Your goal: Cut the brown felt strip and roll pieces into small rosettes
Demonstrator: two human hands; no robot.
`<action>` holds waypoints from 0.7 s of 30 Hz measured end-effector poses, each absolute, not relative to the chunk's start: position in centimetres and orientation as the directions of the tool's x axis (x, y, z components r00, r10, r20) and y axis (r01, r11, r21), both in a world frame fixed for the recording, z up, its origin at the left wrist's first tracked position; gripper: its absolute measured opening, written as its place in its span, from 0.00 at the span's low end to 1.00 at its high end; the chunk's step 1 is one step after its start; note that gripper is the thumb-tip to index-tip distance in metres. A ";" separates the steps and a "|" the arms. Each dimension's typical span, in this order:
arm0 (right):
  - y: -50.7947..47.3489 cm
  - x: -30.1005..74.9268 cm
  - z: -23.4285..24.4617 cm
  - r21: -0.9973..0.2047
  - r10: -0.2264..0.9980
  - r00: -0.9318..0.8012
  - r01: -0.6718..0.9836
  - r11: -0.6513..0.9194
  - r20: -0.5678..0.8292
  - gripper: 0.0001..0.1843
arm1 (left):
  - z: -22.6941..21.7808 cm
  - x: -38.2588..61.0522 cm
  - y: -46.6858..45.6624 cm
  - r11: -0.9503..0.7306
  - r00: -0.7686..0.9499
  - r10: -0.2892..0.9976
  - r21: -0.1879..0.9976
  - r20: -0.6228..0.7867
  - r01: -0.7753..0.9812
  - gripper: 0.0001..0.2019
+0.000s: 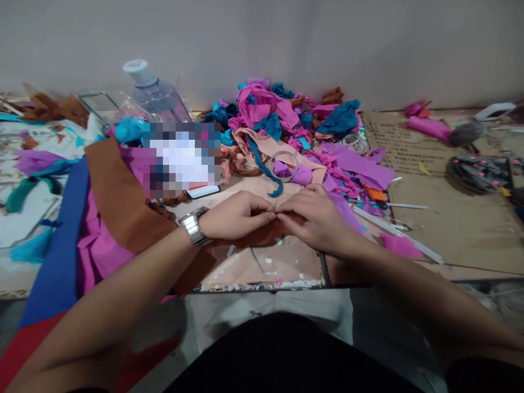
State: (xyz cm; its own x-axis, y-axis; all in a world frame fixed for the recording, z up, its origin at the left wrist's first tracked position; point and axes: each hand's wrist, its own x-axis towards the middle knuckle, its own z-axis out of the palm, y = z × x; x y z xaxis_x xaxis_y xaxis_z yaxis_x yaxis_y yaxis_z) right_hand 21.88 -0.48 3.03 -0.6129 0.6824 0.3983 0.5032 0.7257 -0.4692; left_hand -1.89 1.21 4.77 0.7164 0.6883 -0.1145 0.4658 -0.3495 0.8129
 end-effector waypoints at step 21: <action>-0.5 21.9 3.3 -0.470 0.695 -0.607 0.519 0.714 0.385 0.06 | 4.5 -1.7 1.0 -0.295 0.703 0.702 0.853 -0.113 0.431 0.17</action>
State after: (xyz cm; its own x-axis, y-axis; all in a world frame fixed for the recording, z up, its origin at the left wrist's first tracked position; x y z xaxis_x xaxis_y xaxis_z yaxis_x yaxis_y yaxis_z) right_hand 21.87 -0.47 3.31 -0.6068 0.6953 0.3853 0.5192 0.7137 -0.4702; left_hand -1.70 0.98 4.52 0.7031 0.7021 -0.1125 0.4311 -0.2950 0.8527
